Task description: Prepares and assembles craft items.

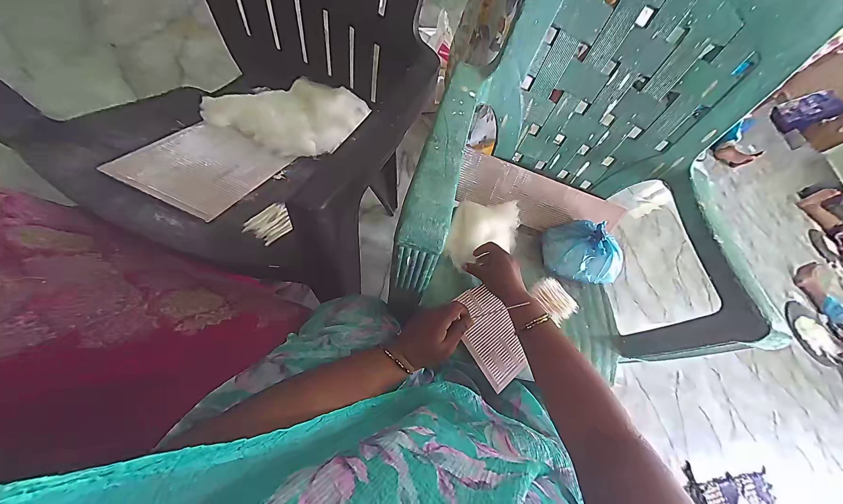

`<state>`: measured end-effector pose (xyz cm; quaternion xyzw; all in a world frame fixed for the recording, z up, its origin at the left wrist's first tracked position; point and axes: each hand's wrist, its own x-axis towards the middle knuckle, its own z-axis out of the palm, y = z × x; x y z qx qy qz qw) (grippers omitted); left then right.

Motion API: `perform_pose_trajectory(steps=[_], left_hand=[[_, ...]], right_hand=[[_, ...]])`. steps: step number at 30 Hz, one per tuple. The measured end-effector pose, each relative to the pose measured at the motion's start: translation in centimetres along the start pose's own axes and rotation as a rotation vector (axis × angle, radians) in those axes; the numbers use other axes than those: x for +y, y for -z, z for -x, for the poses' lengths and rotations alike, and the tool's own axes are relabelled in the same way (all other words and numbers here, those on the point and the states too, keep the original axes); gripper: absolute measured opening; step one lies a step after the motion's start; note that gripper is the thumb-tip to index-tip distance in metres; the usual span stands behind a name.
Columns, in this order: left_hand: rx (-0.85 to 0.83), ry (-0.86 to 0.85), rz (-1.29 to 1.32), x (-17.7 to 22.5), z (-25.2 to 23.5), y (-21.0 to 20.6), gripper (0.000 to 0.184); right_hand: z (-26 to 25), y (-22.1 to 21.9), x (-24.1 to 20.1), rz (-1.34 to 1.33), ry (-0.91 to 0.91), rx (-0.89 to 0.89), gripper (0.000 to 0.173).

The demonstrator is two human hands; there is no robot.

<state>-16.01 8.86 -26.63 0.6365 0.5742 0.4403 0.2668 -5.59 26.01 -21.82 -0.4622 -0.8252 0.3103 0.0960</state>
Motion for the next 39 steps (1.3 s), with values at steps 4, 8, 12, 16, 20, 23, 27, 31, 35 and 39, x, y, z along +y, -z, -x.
perform_pose_trajectory(steps=[4,8,12,16,20,23,27,31,35,39], left_hand=[[-0.003,-0.005,-0.002,-0.2,0.0,0.1,0.033],[-0.008,0.006,0.010,-0.1,0.0,0.1,0.034],[-0.021,0.003,0.011,-0.4,-0.1,0.1,0.036],[-0.025,0.006,0.000,-0.4,0.0,0.1,0.035],[-0.002,-0.010,-0.001,-0.5,-0.2,0.1,0.035],[0.047,0.012,0.049,-0.6,-0.1,-0.1,0.033],[0.168,0.096,0.148,-0.8,-0.1,0.1,0.038],[0.223,0.156,0.202,0.1,0.3,0.5,0.035],[0.237,0.185,0.278,2.4,0.9,0.5,0.030],[0.220,0.197,0.477,4.3,1.2,-0.5,0.022]], right_hand=[[0.5,0.7,0.1,-0.020,-0.040,0.039,0.031],[1.5,2.4,1.5,-0.058,-0.178,0.074,0.035],[3.6,3.6,2.7,-0.106,-0.230,0.058,0.024],[5.4,4.2,3.2,-0.187,-0.269,0.178,0.021],[7.1,4.4,4.1,-0.509,-0.221,0.369,0.021],[8.7,4.5,3.6,-0.830,-0.197,0.384,0.030],[11.2,3.3,1.3,-1.260,-0.231,0.304,0.023],[13.6,0.5,0.8,-1.428,-0.180,0.088,0.016],[15.3,-0.8,0.8,-1.405,-0.084,-0.027,0.009],[15.7,-1.0,1.1,-1.302,0.038,-0.007,0.007]])
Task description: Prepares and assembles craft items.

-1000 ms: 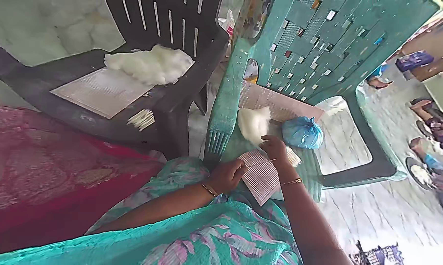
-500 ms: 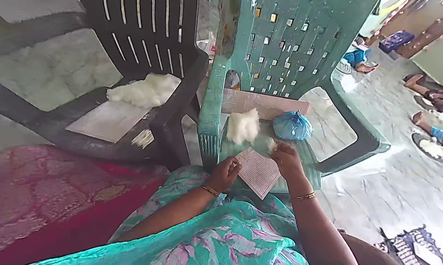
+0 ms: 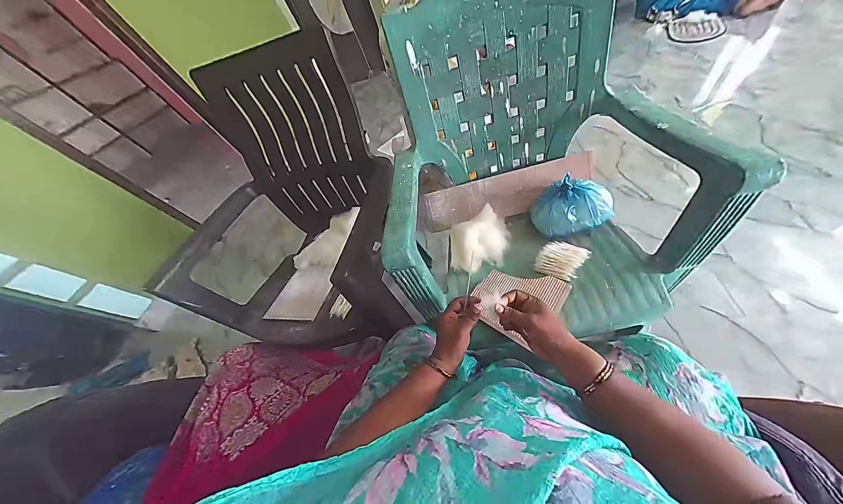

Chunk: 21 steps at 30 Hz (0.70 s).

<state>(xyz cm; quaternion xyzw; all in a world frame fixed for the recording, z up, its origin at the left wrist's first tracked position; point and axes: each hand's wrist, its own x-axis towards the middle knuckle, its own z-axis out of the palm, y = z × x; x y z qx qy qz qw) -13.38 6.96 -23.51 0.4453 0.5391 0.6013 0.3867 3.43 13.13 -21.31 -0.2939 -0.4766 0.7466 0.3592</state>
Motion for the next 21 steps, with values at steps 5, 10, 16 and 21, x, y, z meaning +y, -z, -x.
perform_pose_trajectory(steps=[5,10,16,21], left_hand=[[-0.039,0.053,0.057,1.3,0.5,-1.8,0.009],[0.010,0.094,0.007,2.6,0.0,-2.7,0.013],[-0.002,0.102,-0.057,3.6,0.1,-3.7,0.009],[-0.013,0.089,-0.062,4.2,-0.1,-4.0,0.010]], right_hand=[[0.4,0.9,0.4,0.081,0.067,-0.008,0.005],[0.6,1.8,-0.9,-0.066,0.025,0.081,0.015],[0.7,2.6,-0.9,-0.049,0.046,-0.010,0.006],[0.4,2.9,-1.2,-0.037,0.112,0.068,0.011]])
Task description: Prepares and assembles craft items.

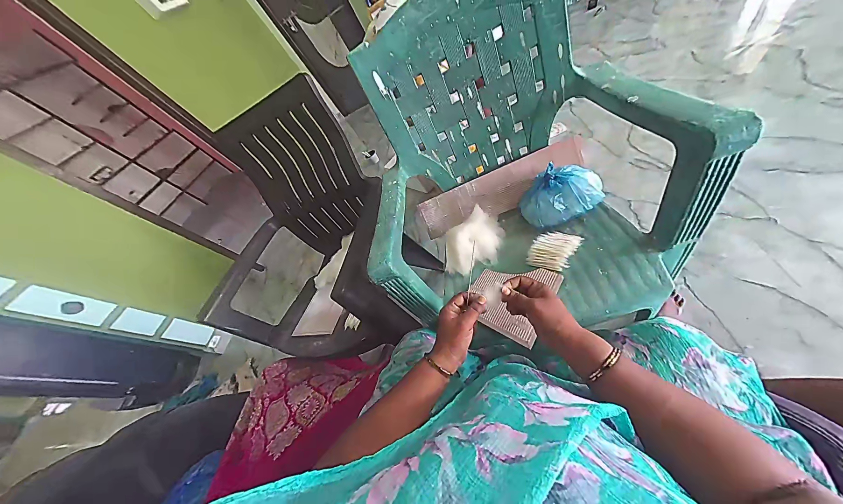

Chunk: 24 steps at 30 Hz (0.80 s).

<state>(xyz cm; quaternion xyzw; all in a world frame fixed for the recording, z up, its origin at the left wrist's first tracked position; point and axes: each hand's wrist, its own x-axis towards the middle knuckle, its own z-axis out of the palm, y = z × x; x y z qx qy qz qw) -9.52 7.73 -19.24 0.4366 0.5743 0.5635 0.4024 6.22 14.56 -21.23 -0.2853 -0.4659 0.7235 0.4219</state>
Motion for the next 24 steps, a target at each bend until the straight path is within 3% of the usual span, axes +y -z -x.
perform_pose_trajectory(steps=[4,7,13,18,21,24], left_hand=[[-0.017,0.011,0.001,0.0,-0.2,0.0,0.009],[-0.029,0.048,-0.022,0.0,-0.2,-0.2,0.008],[-0.042,0.089,-0.026,-0.4,-0.1,0.0,0.006],[-0.054,0.109,-0.005,-0.1,-1.1,0.8,0.017],[-0.075,0.169,-0.096,0.7,-2.1,1.1,0.022],[-0.171,0.226,-0.246,1.2,-2.5,1.0,0.019]], right_hand=[[-0.1,0.3,-0.6,0.029,-0.057,-0.022,0.006],[-0.1,0.4,-0.1,0.076,-0.035,-0.095,0.017],[-0.6,0.6,0.6,0.078,0.011,-0.003,0.010],[-0.6,0.5,0.1,0.193,-0.053,-0.088,0.031],[-0.8,0.7,-0.1,0.280,-0.112,-0.168,0.045],[-1.0,0.5,-0.2,0.306,-0.114,-0.138,0.050]])
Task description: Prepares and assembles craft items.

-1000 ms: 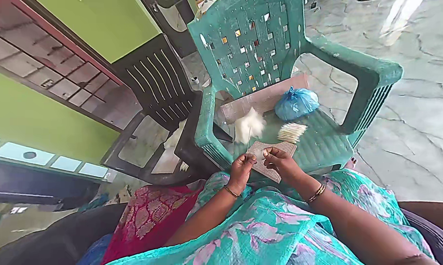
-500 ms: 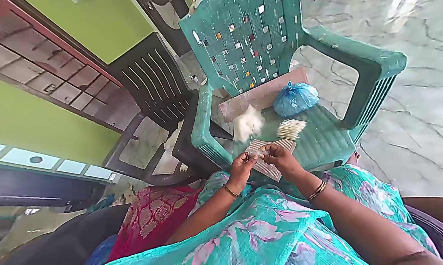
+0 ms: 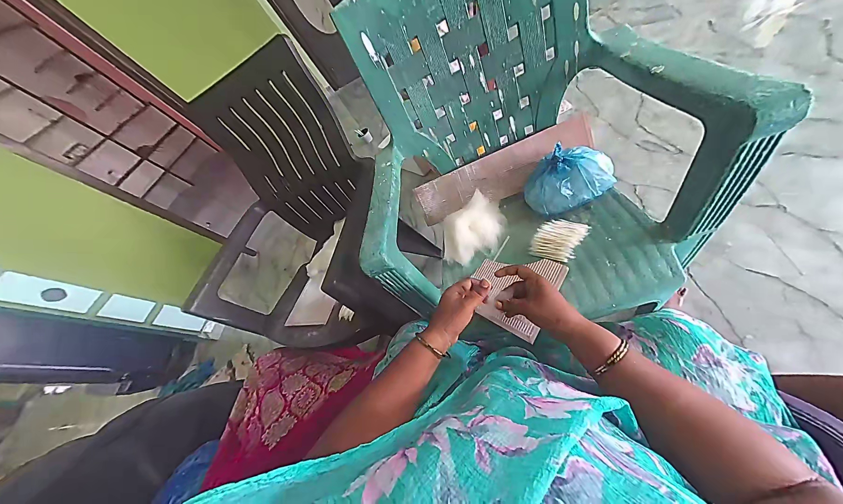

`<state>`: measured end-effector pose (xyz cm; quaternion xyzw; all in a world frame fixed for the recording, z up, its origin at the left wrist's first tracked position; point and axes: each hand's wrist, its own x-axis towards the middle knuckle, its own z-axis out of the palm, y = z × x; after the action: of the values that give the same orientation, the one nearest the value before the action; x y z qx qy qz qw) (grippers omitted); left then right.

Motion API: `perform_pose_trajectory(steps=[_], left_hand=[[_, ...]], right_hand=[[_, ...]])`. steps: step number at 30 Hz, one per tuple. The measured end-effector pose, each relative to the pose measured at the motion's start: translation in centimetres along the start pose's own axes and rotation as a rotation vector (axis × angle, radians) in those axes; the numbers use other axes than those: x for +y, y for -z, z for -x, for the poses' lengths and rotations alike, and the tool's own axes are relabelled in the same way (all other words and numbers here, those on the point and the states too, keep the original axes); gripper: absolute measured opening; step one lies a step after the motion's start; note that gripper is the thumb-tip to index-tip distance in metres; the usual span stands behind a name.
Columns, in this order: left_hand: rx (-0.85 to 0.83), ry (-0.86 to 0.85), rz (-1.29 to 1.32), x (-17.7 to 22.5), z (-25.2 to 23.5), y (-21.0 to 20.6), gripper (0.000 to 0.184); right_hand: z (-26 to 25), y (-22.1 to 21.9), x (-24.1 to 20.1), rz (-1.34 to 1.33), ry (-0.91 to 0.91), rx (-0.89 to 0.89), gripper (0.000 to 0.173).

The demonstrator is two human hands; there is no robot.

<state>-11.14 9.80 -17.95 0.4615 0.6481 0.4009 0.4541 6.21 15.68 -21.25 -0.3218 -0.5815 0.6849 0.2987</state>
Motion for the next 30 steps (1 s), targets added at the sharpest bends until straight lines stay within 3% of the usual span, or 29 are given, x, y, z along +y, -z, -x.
perform_pose_trajectory(steps=[11,16,20,24,27,30], left_hand=[[0.041,-0.002,0.049,-0.6,-0.7,-1.3,0.010],[0.087,-0.003,0.167,-1.4,-1.3,0.2,0.011],[0.091,0.039,0.207,-2.7,-1.3,2.0,0.012],[0.081,0.075,0.234,-3.5,-1.0,3.0,0.010],[0.095,0.083,0.231,-3.5,-1.0,3.4,0.008],[0.106,0.058,0.243,-3.8,-1.2,3.4,0.011]], right_hand=[[-0.9,1.2,0.0,0.009,0.018,0.222,0.031],[-4.9,2.6,-1.1,0.210,0.072,0.340,0.029],[-10.2,2.5,-1.8,0.395,0.105,0.292,0.031],[-14.5,2.5,-1.2,0.647,0.092,0.232,0.045],[-15.2,3.2,-1.3,0.702,0.090,0.300,0.041],[-12.8,3.5,-2.0,0.706,0.191,0.392,0.032]])
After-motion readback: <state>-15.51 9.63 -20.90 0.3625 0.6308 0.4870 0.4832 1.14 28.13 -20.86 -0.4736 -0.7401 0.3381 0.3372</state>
